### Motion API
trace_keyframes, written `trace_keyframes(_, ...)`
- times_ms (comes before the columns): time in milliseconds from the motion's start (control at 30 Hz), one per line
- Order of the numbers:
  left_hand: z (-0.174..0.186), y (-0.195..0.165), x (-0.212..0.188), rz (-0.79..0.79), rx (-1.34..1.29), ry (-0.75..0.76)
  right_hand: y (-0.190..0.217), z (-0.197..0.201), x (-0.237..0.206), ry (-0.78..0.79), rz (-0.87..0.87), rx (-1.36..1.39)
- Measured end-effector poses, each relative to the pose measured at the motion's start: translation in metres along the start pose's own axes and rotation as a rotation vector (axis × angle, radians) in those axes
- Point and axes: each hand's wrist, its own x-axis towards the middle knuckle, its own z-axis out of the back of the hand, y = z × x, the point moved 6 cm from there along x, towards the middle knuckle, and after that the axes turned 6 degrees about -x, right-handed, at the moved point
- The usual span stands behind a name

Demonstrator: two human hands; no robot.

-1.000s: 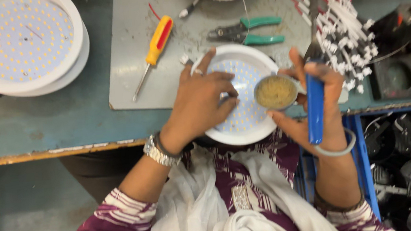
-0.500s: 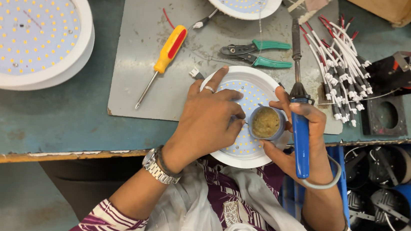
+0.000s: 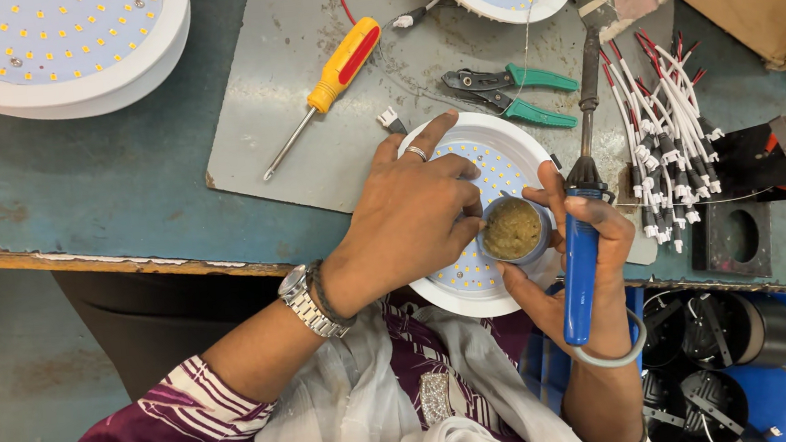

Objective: The person uses a soldering iron to attach wires to the terminals of circular LED light panels. They repeatedly dip the iron into a small container of solder, apply it to the connection points, and then move the finished units aside.

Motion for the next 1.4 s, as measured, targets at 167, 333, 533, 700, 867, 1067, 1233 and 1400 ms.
trace_keyframes(167, 0.000, 0.000, 0.000, -0.006, -0.002, -0.002, 0.000, 0.000, 0.001, -0.008, -0.002, -0.009)
trace_keyframes(333, 0.000, 0.000, 0.000, 0.000, -0.003, 0.000, -0.003, 0.005, -0.002, -0.033, -0.028, 0.006)
trace_keyframes(533, -0.001, 0.001, 0.000, -0.003, -0.013, -0.003, -0.016, 0.042, -0.010, -0.204, 0.000, -0.024)
trace_keyframes(700, -0.003, 0.003, -0.001, 0.003, 0.005, -0.013, -0.054, 0.085, -0.012, -0.385, -0.006, 0.006)
trace_keyframes(867, -0.002, 0.003, -0.001, -0.008, 0.009, -0.015, -0.108, 0.084, -0.006, -0.438, -0.098, 0.004)
trace_keyframes(1067, -0.004, 0.002, 0.001, 0.003, 0.036, 0.022, -0.103, 0.073, -0.007, -0.432, -0.020, -0.260)
trace_keyframes(1233, -0.003, 0.001, 0.002, 0.015, 0.056, 0.038, -0.083, 0.085, -0.019, -0.623, -0.038, 0.046)
trace_keyframes(1400, -0.003, 0.001, 0.002, 0.016, 0.061, 0.039, -0.051, 0.092, -0.035, -0.706, 0.128, 0.137)
